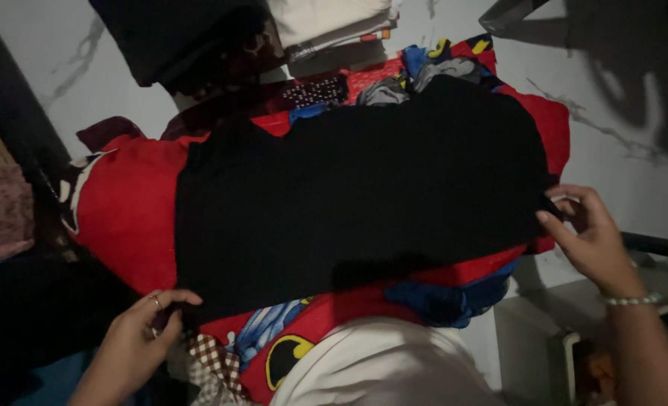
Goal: The person folds several pieces of clothing, including black shirts and floral-patterned items, by hand on a bed.
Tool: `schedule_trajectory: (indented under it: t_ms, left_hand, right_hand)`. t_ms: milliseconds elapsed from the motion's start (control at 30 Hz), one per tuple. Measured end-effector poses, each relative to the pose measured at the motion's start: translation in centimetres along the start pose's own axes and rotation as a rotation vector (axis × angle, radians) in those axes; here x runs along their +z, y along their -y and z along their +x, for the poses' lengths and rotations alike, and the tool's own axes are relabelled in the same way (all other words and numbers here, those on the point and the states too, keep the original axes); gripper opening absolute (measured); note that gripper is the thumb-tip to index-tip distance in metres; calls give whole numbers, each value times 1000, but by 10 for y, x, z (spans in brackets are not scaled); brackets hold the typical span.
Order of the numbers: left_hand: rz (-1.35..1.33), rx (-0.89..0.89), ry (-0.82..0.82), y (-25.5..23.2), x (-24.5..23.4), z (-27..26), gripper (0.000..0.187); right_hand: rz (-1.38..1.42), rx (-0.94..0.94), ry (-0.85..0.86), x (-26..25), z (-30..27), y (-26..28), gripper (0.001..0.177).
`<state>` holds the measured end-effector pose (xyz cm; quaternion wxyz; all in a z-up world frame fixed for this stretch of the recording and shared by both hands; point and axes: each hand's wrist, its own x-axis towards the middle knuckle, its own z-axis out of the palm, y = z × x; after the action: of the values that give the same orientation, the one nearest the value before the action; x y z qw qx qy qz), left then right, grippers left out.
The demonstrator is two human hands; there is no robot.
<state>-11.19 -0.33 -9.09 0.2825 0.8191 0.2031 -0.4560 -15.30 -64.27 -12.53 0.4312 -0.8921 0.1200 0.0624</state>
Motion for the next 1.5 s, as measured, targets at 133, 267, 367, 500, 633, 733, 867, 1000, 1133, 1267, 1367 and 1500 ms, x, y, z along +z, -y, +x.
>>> schedule_trajectory:
  t_ms: [133,267,367,500,633,733,867,1000,1133,1267,1367,1500]
  left_hand:
    - [128,-38,-16,-22,-4,-10,28]
    - [48,159,-237,-35,4,-12,37]
    - [-58,307,-350,-32,12,-9,32]
    - [-59,476,-405,-12,14,1,26]
    - [-107,647,-421,6,18,6,38]
    - [14,594,-375,-7,19,5,48]
    - [152,347,-268,-31,7,-7,60]
    - [312,523,-352,-39,2,-8,65]
    - [315,651,-461,-34,3,-5,61]
    - [324,640,-481,-32,5,-5,64]
    - [326,685,-528,-34,4,-5,67]
    - [423,469,-387,-45,-1,-11,71]
  right_hand:
    - [9,-3,-71,5,5,21,51]
    - [-292,-80,-132,10,13,70,53]
    - [-469,-183,-127,15,24,86,34]
    - [-432,-200,-138,8,29,76,19]
    - [-333,80,-121,11,31,66,22]
    - [-418,94,-94,14,33,73,28]
    - [-718,-41,-96,15,34,95,42]
    - [-667,-165,-128,34,37,111,55]
    - [-754,-352,-73,64,50,99,52]
    - [-705,-395,-77,69,55,81,47]
    - [-674,-402,-85,68,57,78,47]
    - [-658,-411,-48,65,59,86,49]
